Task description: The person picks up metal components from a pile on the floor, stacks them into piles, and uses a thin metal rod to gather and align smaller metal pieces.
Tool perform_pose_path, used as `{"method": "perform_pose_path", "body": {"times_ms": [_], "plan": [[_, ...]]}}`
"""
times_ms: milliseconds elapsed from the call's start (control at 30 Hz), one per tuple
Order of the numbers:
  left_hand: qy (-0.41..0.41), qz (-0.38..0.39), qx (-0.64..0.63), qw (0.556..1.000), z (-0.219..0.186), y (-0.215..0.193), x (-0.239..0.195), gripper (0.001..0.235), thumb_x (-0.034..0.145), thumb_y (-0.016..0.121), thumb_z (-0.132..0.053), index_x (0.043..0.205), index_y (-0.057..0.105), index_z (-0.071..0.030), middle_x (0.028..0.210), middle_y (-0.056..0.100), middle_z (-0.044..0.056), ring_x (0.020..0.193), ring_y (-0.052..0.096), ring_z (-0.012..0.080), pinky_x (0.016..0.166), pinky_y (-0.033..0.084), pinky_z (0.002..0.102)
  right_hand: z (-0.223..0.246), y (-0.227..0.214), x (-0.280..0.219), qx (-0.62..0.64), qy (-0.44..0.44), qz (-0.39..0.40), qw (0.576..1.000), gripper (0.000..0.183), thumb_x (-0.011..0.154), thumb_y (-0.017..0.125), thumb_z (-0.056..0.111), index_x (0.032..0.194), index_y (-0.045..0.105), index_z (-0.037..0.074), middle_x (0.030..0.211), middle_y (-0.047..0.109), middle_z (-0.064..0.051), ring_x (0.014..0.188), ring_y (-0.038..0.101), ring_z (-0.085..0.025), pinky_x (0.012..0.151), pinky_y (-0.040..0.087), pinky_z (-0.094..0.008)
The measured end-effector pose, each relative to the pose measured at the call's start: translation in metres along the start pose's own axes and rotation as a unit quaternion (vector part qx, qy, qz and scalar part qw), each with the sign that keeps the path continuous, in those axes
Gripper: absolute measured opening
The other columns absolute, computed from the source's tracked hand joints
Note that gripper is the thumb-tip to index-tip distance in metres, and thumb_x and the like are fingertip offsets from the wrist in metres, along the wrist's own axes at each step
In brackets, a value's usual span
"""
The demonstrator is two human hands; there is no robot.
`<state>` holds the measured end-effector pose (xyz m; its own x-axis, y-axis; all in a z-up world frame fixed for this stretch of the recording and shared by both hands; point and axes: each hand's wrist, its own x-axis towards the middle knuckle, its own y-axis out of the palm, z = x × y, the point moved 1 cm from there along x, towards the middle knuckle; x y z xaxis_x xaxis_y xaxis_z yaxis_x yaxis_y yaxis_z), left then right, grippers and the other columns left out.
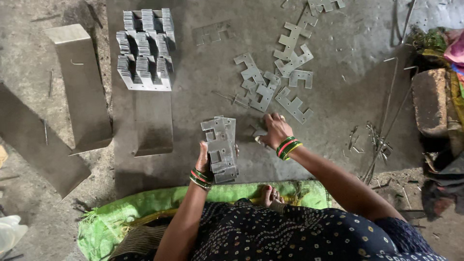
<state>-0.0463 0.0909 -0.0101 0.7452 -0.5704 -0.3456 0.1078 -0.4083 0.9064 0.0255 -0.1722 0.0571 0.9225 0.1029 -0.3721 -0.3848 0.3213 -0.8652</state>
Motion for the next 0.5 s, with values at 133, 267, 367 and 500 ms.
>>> {"method": "perform_pose_path", "body": {"times_ms": [133,267,367,500], "plan": [[0.011,-0.024,0.025,0.999,0.004,-0.012,0.008,0.101,0.081,0.058,-0.082,0.143,0.051,-0.003,0.122,0.068,0.021,0.105,0.069,0.0342,0.091,0.058,0.049,0.007,0.003,-0.007,-0.053,-0.006,0.005,0.999,0.069,0.071,0.084,0.039,0.121,0.054,0.004,0.122,0.059,-0.021,0.121,0.055,-0.041,0.093,0.053,-0.051],[-0.003,-0.053,0.028,0.998,0.010,-0.025,0.007,0.097,0.082,0.056,-0.081,0.142,0.051,-0.004,0.121,0.068,0.020,0.102,0.070,0.0352,0.088,0.058,0.050,-0.001,0.011,-0.015,-0.073,-0.052,-0.002,0.996,0.058,0.078,0.074,0.033,0.124,0.055,0.002,0.110,0.064,-0.024,0.107,0.063,-0.042,0.081,0.056,-0.053],[-0.006,-0.032,0.035,0.999,0.017,-0.038,0.006,0.097,0.084,0.056,-0.080,0.144,0.050,-0.004,0.126,0.067,0.020,0.106,0.069,0.0340,0.090,0.058,0.050,-0.007,-0.007,-0.003,-0.084,0.040,-0.033,0.995,0.031,0.087,0.063,0.029,0.112,0.065,0.011,0.106,0.071,-0.015,0.097,0.070,-0.037,0.080,0.059,-0.051],[-0.001,-0.072,0.075,0.995,0.019,-0.056,0.014,0.097,0.082,0.057,-0.079,0.148,0.047,-0.009,0.134,0.063,0.014,0.114,0.066,0.0293,0.095,0.056,0.048,0.032,-0.060,-0.026,-0.035,-0.101,-0.136,0.985,0.024,0.082,0.067,0.022,0.104,0.069,0.012,0.097,0.072,-0.012,0.087,0.071,-0.033,0.076,0.059,-0.048]]}}
